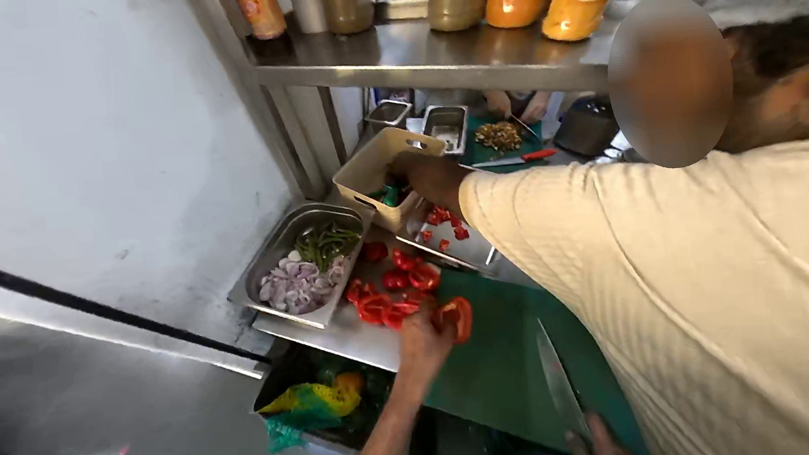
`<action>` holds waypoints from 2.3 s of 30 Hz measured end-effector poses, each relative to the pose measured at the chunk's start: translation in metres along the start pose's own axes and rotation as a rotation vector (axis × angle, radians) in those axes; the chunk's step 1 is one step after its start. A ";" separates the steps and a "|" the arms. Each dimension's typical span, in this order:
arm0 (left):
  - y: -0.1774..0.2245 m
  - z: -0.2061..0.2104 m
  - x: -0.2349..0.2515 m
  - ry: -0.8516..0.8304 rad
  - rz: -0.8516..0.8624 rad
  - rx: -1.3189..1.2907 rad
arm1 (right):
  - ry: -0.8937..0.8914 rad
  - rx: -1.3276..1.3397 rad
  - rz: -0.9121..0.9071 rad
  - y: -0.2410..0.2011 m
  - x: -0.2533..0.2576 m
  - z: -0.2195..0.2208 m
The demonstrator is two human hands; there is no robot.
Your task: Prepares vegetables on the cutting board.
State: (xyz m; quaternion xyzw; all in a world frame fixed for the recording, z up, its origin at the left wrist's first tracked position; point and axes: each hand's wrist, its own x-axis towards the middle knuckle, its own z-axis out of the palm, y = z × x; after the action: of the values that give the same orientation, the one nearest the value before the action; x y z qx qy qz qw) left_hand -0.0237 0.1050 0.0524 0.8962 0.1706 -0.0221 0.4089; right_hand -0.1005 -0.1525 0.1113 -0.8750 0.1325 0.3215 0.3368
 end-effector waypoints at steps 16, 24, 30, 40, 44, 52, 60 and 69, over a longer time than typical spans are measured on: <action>0.017 0.082 -0.023 -0.220 -0.062 0.162 | -0.022 -0.520 -0.035 0.011 0.013 0.015; 0.005 0.089 -0.017 -0.215 0.014 0.157 | -0.072 -0.521 -0.027 -0.010 0.040 0.024; -0.001 0.080 -0.017 -0.190 -0.022 0.149 | -0.020 -0.244 -0.039 0.020 0.036 0.009; 0.014 0.099 -0.012 -0.198 0.154 0.098 | 0.171 -0.150 -0.093 0.063 0.040 0.010; 0.008 0.097 -0.040 -0.186 -0.053 -0.030 | 0.204 -0.333 -0.126 0.051 0.022 0.006; 0.028 0.068 -0.025 -0.277 -0.163 0.031 | 0.201 -0.532 -0.122 0.039 0.001 0.016; 0.048 0.057 -0.014 -0.392 -0.138 0.232 | -0.001 -0.480 -0.076 -0.108 -0.084 -0.076; 0.033 0.069 -0.016 -0.376 -0.050 0.257 | -0.011 -0.570 -0.053 0.025 0.035 0.030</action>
State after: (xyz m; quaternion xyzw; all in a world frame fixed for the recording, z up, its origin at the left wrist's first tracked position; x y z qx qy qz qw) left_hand -0.0214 0.0294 0.0332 0.9166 0.1092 -0.2205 0.3152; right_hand -0.0999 -0.1512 0.0590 -0.9357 0.0122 0.3417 0.0864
